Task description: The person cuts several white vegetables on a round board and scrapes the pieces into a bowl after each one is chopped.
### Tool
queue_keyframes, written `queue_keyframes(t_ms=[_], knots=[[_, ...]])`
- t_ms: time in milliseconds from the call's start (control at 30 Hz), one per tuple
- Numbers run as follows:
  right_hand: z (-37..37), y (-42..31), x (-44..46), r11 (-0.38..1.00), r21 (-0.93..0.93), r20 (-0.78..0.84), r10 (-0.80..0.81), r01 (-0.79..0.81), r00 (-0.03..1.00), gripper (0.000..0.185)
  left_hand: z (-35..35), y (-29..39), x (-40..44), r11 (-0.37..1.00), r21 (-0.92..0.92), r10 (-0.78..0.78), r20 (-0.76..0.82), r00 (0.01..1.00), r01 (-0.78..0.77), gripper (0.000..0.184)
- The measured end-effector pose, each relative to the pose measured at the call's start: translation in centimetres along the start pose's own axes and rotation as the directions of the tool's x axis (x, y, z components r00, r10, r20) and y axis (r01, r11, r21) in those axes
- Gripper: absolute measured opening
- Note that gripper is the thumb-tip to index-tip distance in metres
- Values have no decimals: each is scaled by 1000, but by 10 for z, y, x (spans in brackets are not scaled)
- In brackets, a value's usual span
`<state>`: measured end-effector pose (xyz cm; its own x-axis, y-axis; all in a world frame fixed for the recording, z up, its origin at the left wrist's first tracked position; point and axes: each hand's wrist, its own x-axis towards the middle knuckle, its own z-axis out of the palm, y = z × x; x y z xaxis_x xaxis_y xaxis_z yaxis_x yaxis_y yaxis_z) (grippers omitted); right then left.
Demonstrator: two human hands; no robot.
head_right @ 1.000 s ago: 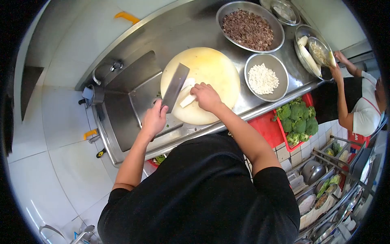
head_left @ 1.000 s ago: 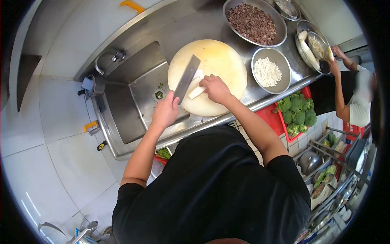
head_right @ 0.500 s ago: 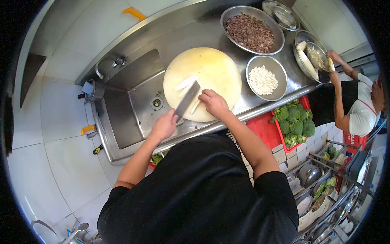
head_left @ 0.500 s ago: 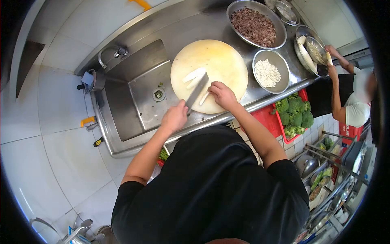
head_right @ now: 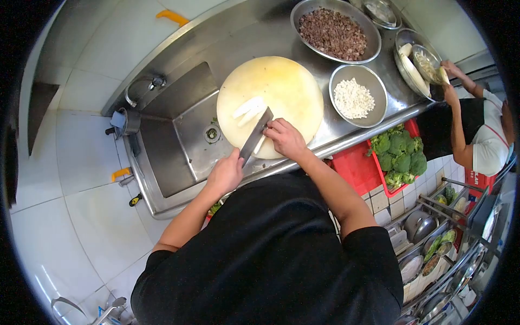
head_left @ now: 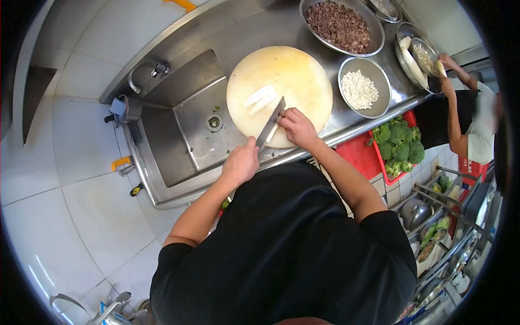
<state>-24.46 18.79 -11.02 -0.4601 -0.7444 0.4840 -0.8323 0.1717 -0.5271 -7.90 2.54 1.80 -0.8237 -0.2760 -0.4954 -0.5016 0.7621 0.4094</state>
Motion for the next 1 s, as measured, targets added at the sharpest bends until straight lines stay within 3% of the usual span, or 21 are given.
queue_keyframes(t_ms=[367, 1000], knots=[[0, 3, 1, 999, 35, 38, 37, -38, 999, 27, 0, 2, 4, 998, 24, -60, 50, 997, 59, 24], [-1, 2, 1, 995, 55, 4, 83, -83, 997, 26, 2, 14, 27, 1000, 15, -20, 67, 998, 19, 25]])
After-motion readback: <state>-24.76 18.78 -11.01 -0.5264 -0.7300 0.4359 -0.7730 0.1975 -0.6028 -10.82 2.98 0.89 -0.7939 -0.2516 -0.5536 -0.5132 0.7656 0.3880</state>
